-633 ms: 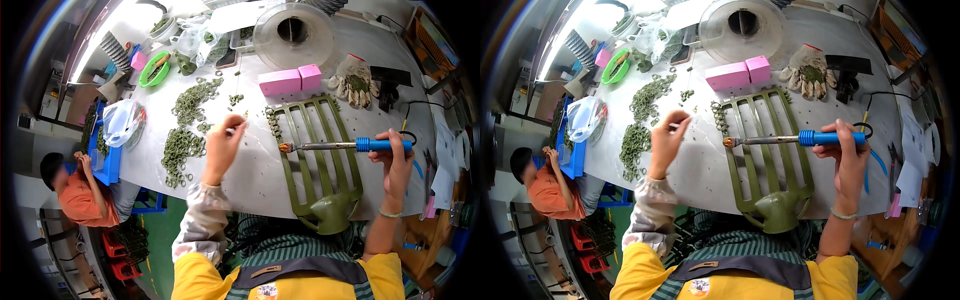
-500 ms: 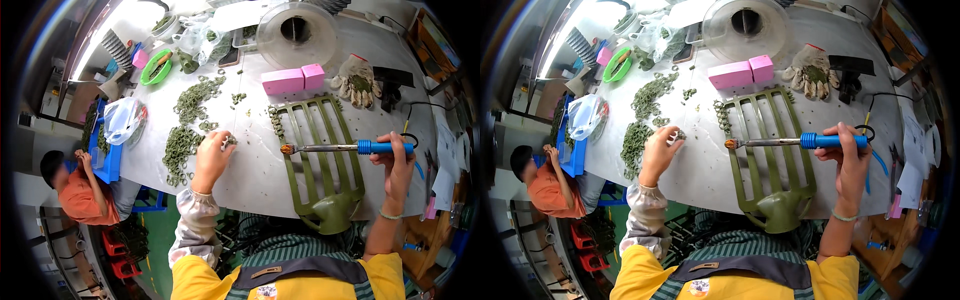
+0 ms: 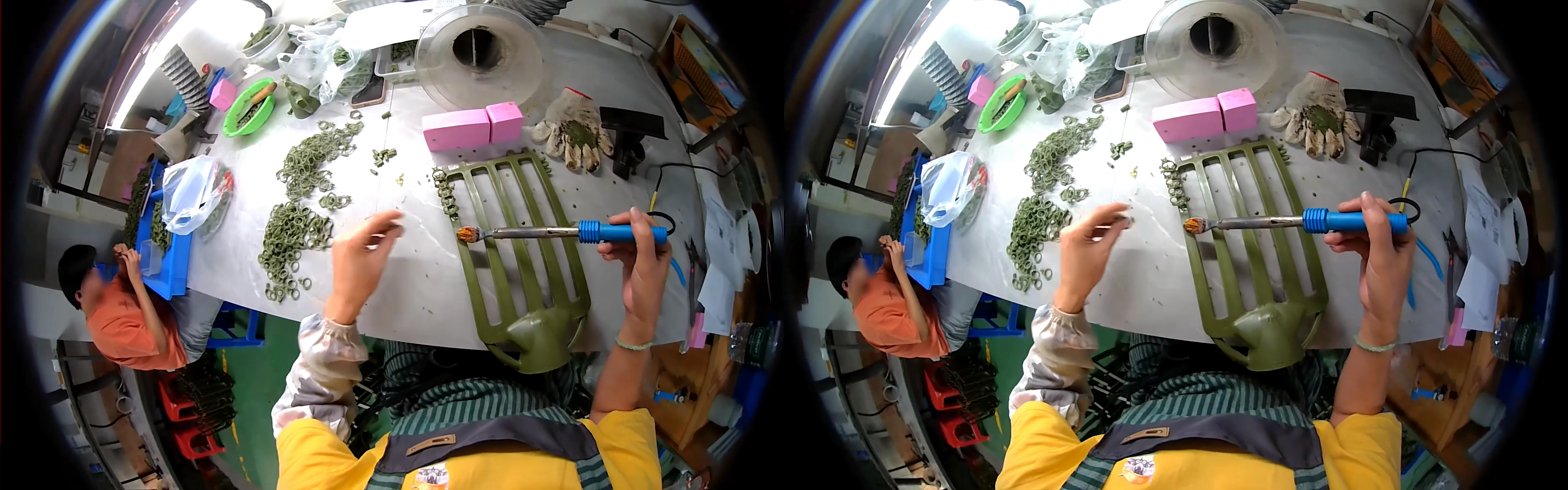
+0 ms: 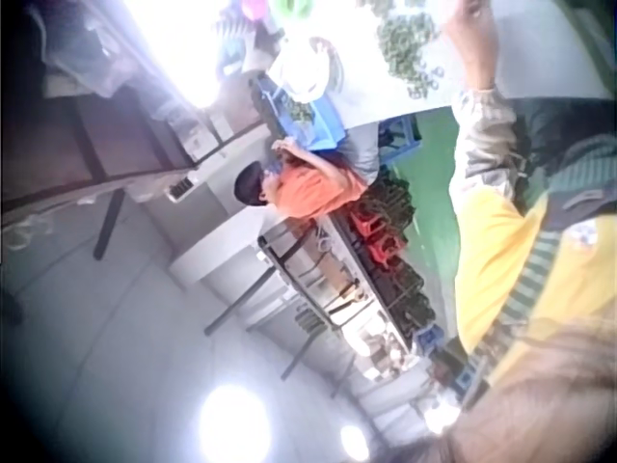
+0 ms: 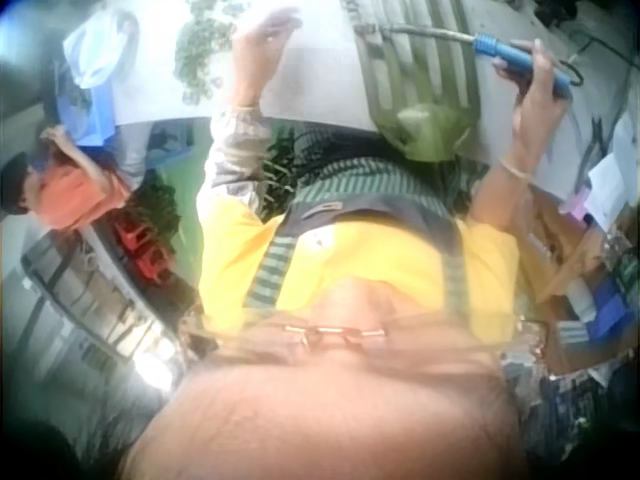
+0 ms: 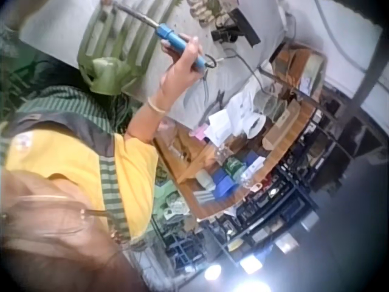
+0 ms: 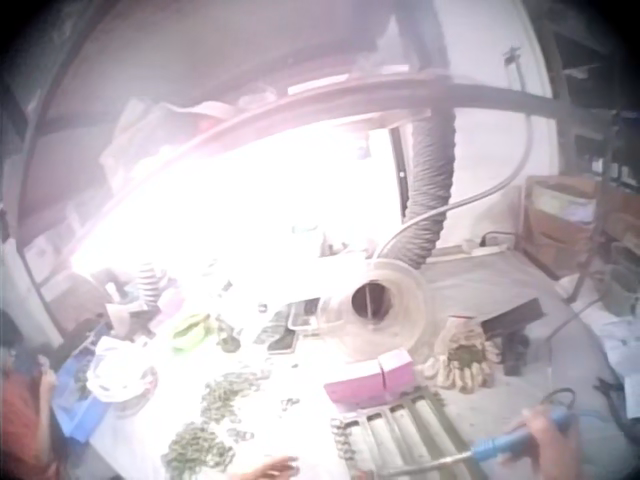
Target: The person assembles small green plastic rings onto a large green plastic frame by hand and then uses a soldering iron to melt the plastic points to secure them.
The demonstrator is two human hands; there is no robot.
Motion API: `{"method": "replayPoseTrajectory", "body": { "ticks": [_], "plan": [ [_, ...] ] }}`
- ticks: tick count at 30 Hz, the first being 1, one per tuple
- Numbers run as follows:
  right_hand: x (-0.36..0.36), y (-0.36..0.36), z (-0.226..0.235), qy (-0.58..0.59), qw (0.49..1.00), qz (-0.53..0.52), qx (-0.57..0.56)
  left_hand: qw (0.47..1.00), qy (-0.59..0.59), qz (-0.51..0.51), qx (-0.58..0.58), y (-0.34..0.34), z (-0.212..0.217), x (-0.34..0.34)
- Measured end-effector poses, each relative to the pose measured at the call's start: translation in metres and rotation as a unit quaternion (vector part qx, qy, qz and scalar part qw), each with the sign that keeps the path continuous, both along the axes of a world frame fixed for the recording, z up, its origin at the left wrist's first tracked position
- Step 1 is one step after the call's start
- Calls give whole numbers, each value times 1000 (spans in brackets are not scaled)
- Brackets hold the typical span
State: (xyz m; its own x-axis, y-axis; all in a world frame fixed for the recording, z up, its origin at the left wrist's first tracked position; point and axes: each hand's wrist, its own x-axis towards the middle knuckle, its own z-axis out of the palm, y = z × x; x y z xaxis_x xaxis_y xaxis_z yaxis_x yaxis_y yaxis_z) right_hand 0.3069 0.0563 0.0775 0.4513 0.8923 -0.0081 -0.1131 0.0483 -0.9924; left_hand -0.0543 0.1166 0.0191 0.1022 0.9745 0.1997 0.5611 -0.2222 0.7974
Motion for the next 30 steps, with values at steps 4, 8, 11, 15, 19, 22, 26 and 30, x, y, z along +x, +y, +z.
{"method": "replayPoseTrajectory", "body": {
  "ticks": [4, 8, 11, 15, 19, 22, 26, 30],
  "plan": [
    [0, 4, -5, 3, 1000, 0, 5, 995, -43, -57, 71, 4, -1, 44],
    [-4, 7, -10, 13, 1000, 2, 3, 975, 80, -84, 187, 18, -6, 57],
    [-6, 11, -17, 33, 999, 7, -8, 979, 81, -89, 164, 22, -10, 63],
    [-10, 15, -21, 42, 999, 19, 7, 978, 93, -94, 160, 27, -13, 62],
    [2, 9, -13, 11, 1000, 6, -3, 977, 118, -97, 151, 27, -10, 57],
    [7, 2, -5, 18, 1000, -4, -6, 974, 91, -125, 167, 30, -7, 56],
    [9, -5, 0, 30, 999, -26, 1, 999, 29, -22, 31, 28, 8, 24],
    [7, -7, 0, 22, 1000, -8, 3, 944, 290, -65, 144, 15, -2, -21]
  ]
}}
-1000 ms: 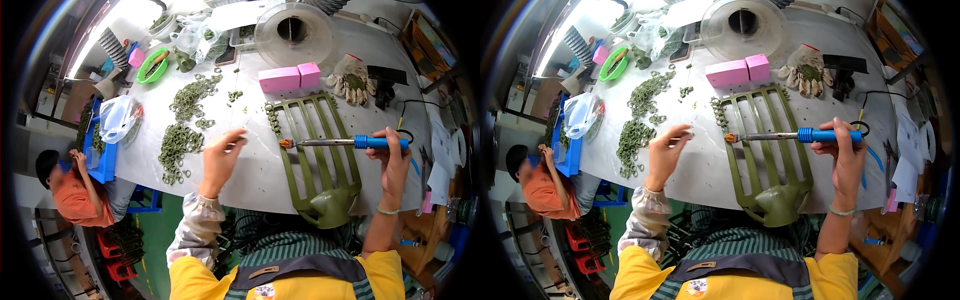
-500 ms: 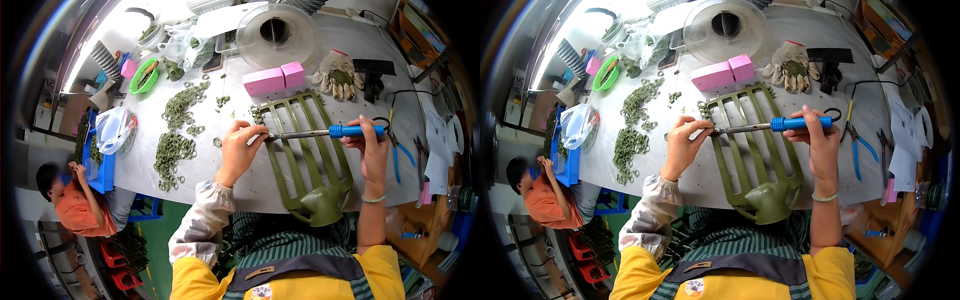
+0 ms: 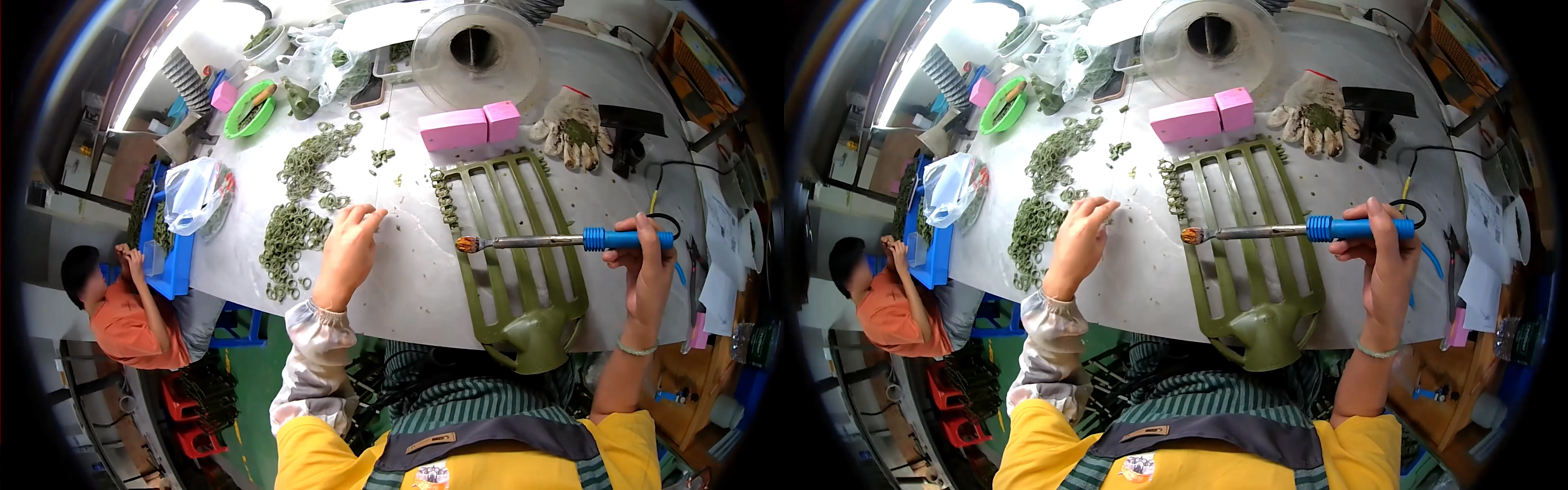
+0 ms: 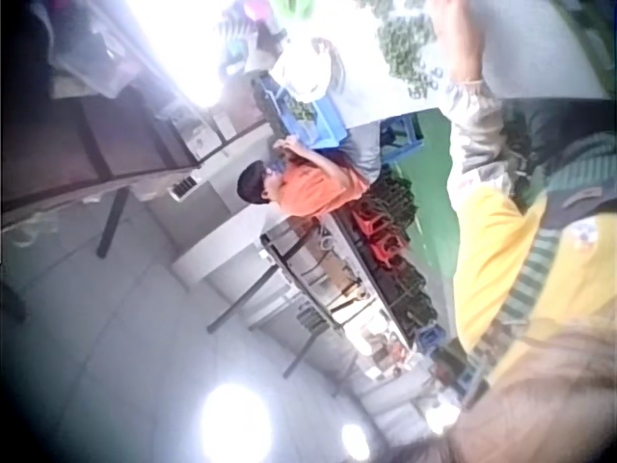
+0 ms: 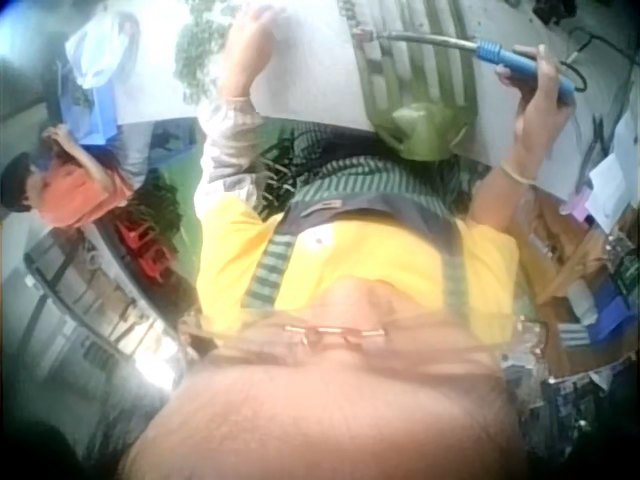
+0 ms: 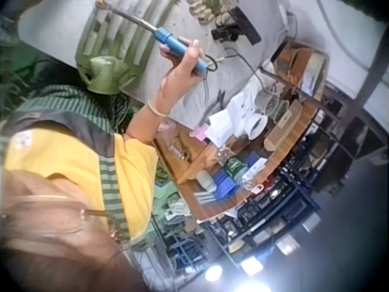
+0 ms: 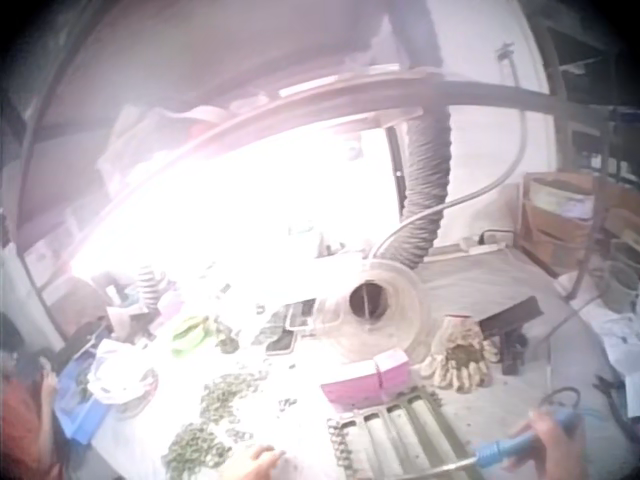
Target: The person assembles small green plastic rings onto a large green plastic frame by hand and then uses a soldering iron to melt the plastic points to secure them.
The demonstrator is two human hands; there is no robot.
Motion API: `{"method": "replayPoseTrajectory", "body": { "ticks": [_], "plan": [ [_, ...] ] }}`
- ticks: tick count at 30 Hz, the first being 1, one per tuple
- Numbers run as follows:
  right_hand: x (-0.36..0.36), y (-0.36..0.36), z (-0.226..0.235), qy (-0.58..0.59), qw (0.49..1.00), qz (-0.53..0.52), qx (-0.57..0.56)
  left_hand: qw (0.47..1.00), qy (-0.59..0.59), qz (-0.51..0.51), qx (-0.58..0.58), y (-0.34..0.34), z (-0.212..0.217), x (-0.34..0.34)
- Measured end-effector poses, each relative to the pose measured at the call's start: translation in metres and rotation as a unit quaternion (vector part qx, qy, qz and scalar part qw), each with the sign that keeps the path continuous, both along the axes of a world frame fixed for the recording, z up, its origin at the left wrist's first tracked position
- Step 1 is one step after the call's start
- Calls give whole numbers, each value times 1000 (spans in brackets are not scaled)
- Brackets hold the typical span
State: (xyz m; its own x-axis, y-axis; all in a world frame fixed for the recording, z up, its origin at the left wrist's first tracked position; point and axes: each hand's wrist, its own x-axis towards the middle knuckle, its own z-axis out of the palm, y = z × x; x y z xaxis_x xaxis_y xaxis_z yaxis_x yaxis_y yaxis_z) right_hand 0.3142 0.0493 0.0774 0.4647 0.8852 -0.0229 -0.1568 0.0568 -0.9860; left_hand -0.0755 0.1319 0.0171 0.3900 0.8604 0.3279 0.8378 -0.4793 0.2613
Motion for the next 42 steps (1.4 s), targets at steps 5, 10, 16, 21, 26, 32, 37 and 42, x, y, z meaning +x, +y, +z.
{"method": "replayPoseTrajectory", "body": {
  "ticks": [5, 10, 16, 21, 26, 32, 37, 42],
  "plan": [
    [-3, -1, 5, -7, 1000, -1, 2, 999, 11, 23, 35, 1, -21, -15],
    [-4, -2, 5, -21, 1000, -2, -3, 995, -81, 51, -5, 0, -21, -5],
    [-3, 0, -2, -18, 1000, 3, 2, 947, -293, -23, -134, -21, 6, 66],
    [-6, 5, -9, -5, 1000, 5, -4, 964, -261, -45, -38, -12, -1, 83],
    [-13, 12, -18, 17, 1000, 15, -7, 973, -221, -61, -11, -7, -8, 89],
    [-5, 9, -11, -3, 1000, 15, -2, 971, -228, -60, 27, -5, -16, 82],
    [2, -2, 3, 3, 1000, -11, -8, 968, -241, -68, -30, 0, -2, 72],
    [2, -6, 2, -4, 1000, 12, -9, 992, -29, 115, 36, 39, -16, -20]
  ]
}}
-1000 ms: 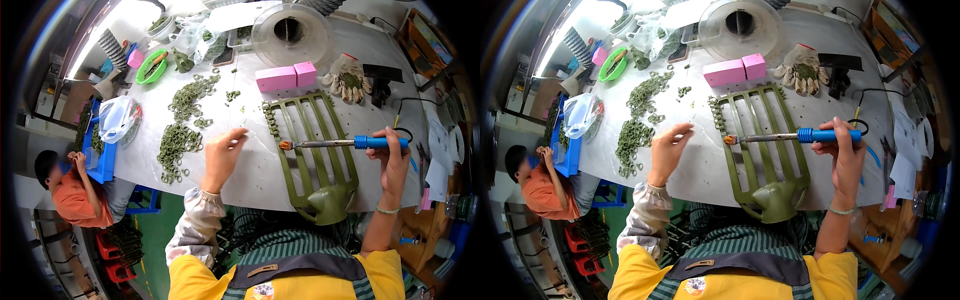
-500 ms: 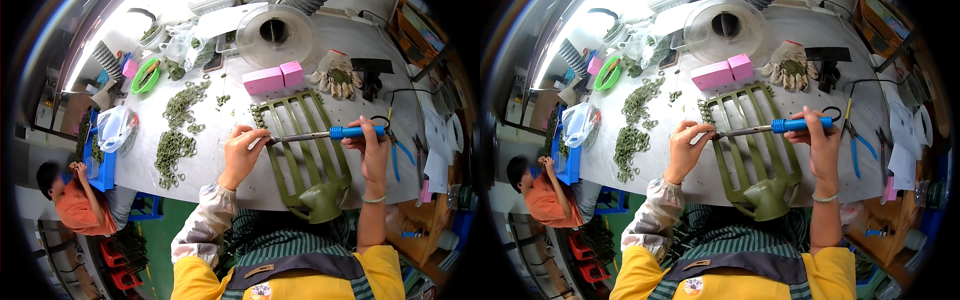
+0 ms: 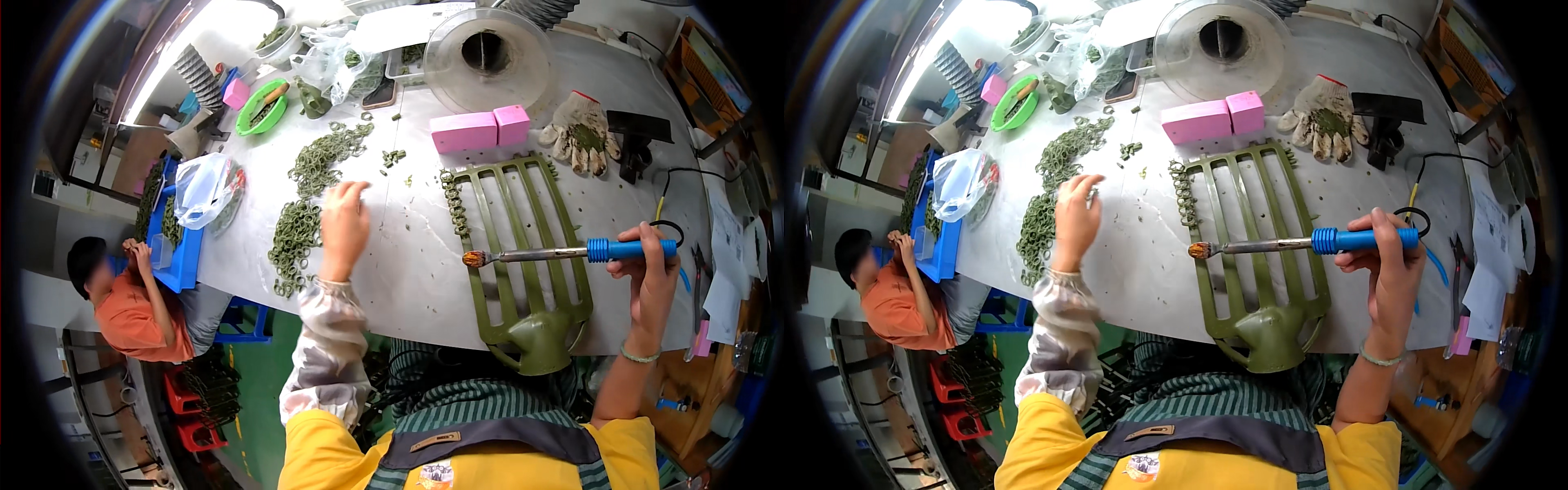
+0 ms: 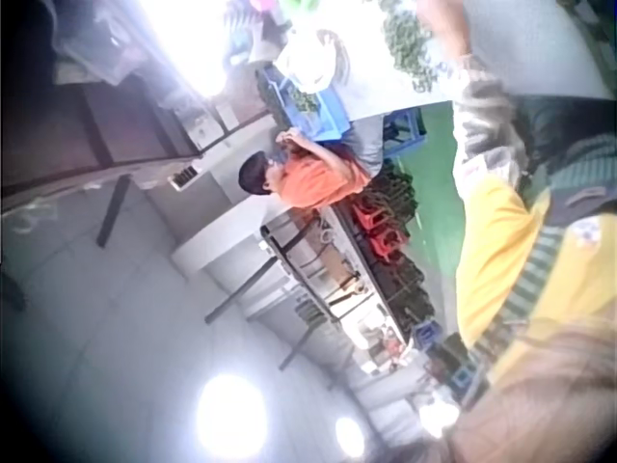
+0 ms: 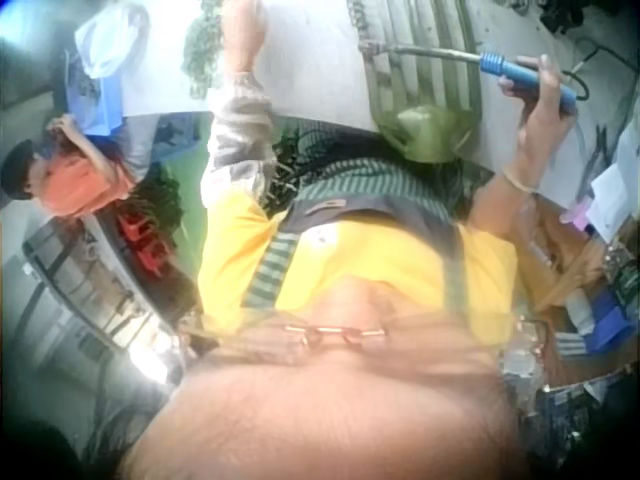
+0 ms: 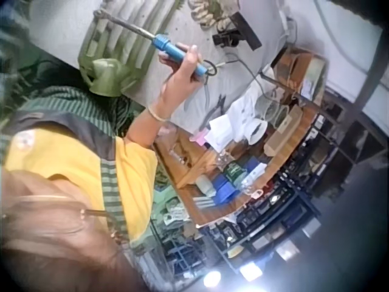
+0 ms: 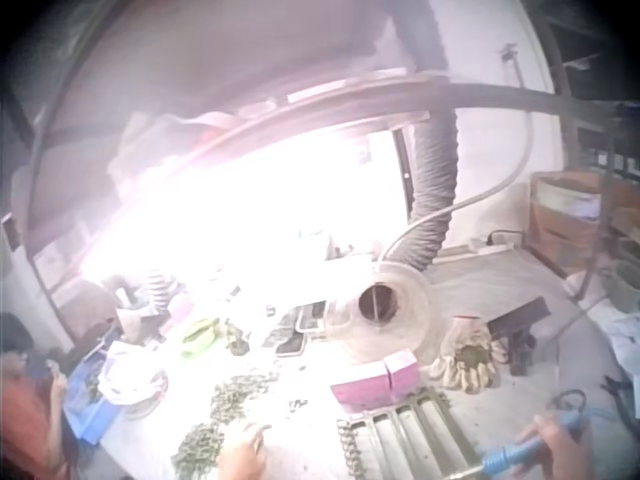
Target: The person assembles small green plastic rings onto a large green plastic frame by hand and then uses a soldering iron to melt the plastic points to secure them.
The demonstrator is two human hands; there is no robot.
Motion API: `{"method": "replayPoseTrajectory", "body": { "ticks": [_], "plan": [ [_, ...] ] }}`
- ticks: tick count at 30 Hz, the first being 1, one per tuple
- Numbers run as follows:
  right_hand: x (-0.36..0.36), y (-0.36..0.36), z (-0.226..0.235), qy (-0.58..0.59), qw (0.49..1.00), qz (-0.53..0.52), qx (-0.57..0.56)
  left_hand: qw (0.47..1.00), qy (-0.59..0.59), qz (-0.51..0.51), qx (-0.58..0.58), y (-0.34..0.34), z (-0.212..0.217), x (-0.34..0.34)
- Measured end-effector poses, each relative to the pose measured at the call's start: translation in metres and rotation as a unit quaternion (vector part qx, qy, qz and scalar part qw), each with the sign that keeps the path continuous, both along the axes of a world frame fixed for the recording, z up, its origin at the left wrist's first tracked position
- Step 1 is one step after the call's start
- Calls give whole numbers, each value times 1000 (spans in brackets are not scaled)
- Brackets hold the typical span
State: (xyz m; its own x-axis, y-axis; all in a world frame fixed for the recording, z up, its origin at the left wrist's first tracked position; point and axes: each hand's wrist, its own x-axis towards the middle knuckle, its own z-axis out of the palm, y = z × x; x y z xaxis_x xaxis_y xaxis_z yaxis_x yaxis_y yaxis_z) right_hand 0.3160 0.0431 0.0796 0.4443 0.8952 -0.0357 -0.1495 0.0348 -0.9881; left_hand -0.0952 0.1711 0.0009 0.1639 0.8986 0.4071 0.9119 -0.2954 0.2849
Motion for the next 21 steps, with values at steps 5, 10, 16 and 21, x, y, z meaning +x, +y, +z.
{"method": "replayPoseTrajectory", "body": {
  "ticks": [5, 10, 16, 21],
  "plan": [
    [-7, 1, 2, -4, 1000, -5, 9, 998, 66, 7, -16, 10, -12, -47],
    [-3, -1, 1, -11, 1000, -12, 11, 952, -236, 47, -191, -2, 10, -28],
    [-4, -4, 5, -17, 1000, -10, 14, 983, -60, 68, -157, 2, 9, -32],
    [-7, -4, 8, -22, 1000, -1, 15, 989, -75, -12, -128, 24, -6, -26]
  ]
}}
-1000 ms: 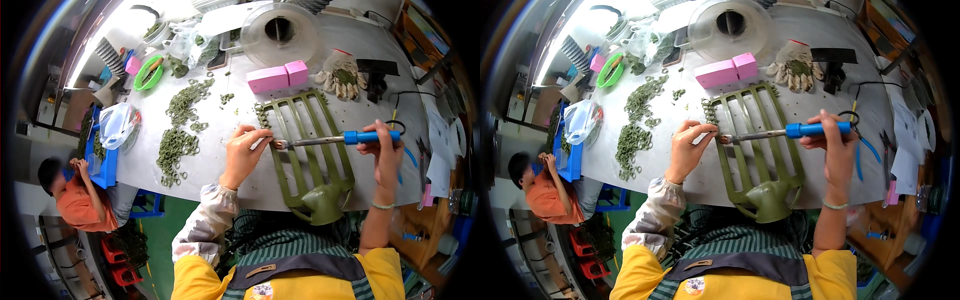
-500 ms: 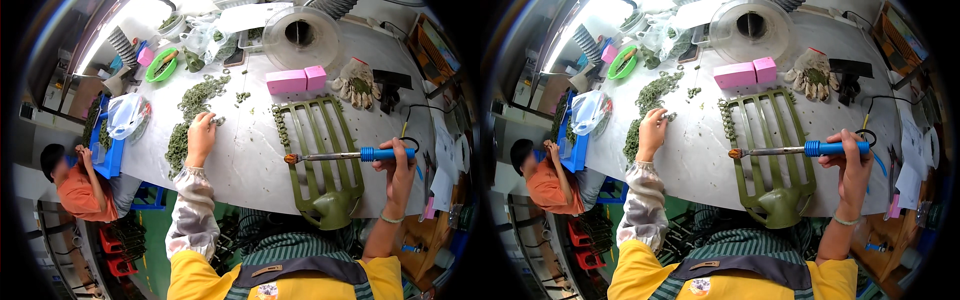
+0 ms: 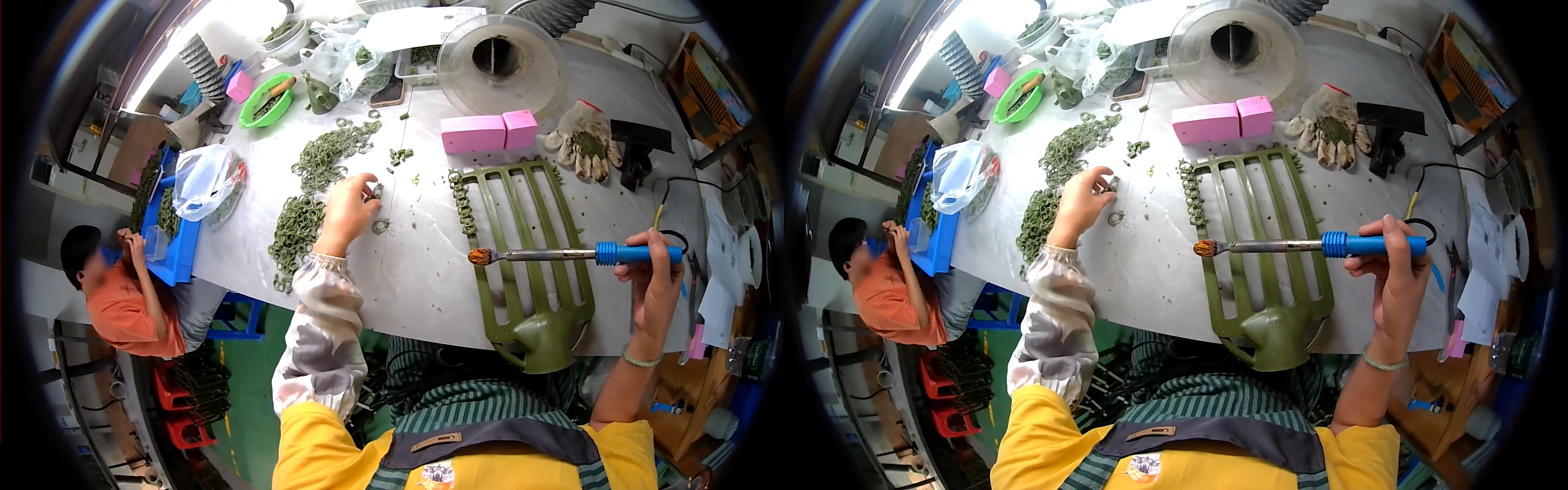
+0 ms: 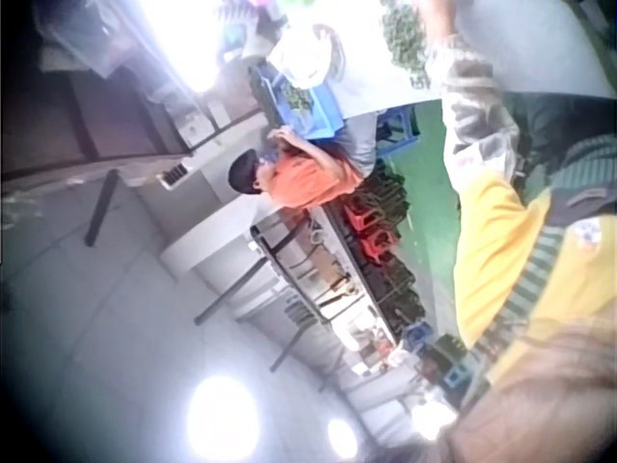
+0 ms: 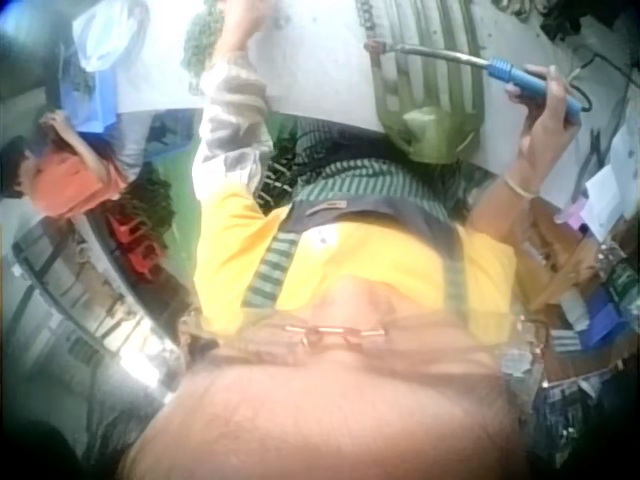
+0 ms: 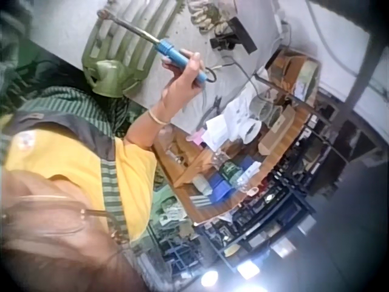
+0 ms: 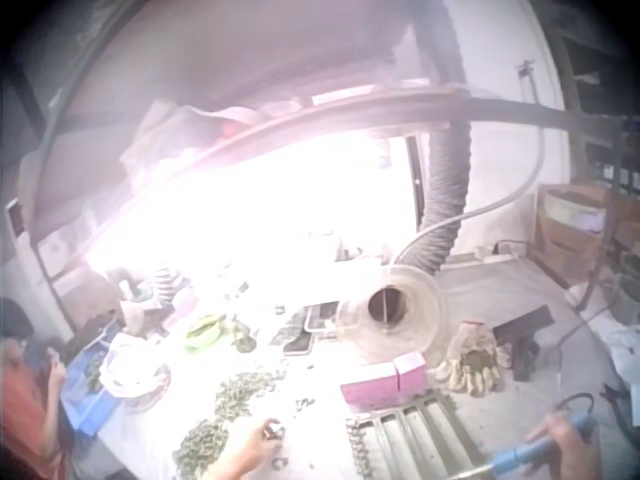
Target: The person assembles small green plastic rings onto a large green plastic frame by hand and then uses a soldering iron to melt the plastic points to secure them.
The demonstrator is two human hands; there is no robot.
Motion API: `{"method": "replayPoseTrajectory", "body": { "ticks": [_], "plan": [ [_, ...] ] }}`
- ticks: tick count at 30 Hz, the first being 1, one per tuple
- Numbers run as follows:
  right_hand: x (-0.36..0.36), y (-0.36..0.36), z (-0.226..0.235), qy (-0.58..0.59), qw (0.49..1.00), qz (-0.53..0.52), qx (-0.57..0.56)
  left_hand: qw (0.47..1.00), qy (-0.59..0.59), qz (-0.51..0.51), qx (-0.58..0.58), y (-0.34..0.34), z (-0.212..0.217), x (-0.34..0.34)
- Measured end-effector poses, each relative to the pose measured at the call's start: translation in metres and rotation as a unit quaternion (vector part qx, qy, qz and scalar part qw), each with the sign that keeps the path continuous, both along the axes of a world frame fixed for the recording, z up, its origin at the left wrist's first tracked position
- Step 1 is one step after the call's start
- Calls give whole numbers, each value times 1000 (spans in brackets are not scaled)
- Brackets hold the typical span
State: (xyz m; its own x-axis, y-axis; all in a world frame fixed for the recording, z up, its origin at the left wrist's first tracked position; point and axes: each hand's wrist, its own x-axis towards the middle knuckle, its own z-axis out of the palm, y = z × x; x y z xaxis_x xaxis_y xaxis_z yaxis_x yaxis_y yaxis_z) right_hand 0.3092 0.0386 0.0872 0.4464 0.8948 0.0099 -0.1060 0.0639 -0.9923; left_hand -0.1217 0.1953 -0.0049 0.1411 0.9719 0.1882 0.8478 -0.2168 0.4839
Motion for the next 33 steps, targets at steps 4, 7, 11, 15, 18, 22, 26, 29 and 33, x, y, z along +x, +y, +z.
{"method": "replayPoseTrajectory", "body": {
  "ticks": [4, 7, 11, 15, 18, 22, 26, 29, 33],
  "plan": [
    [3, -3, 1, -1, 1000, -7, 0, 1000, 14, 0, 28, -12, 4, 17],
    [3, -3, 3, -3, 1000, -19, -8, 997, -6, 18, 71, -29, 9, 23],
    [6, -2, 0, -6, 1000, -20, -5, 946, -321, -11, -38, -60, 12, 54],
    [6, 2, -7, 7, 1000, -19, -4, 963, -246, -110, 15, -90, 29, 106],
    [7, 5, -14, 16, 1000, -15, -5, 970, -189, -126, 85, -88, 30, 119],
    [4, 8, -21, 29, 999, -2, -13, 974, -141, -142, 111, -87, 25, 128],
    [-5, 14, -27, 44, 999, 8, -11, 977, -119, -146, 105, -83, 17, 132],
    [-5, 14, -29, 51, 999, 15, -7, 976, -123, -145, 109, -83, 15, 132],
    [7, 7, -16, 28, 1000, -3, -5, 977, -108, -142, 114, -82, 15, 128]
  ]
}}
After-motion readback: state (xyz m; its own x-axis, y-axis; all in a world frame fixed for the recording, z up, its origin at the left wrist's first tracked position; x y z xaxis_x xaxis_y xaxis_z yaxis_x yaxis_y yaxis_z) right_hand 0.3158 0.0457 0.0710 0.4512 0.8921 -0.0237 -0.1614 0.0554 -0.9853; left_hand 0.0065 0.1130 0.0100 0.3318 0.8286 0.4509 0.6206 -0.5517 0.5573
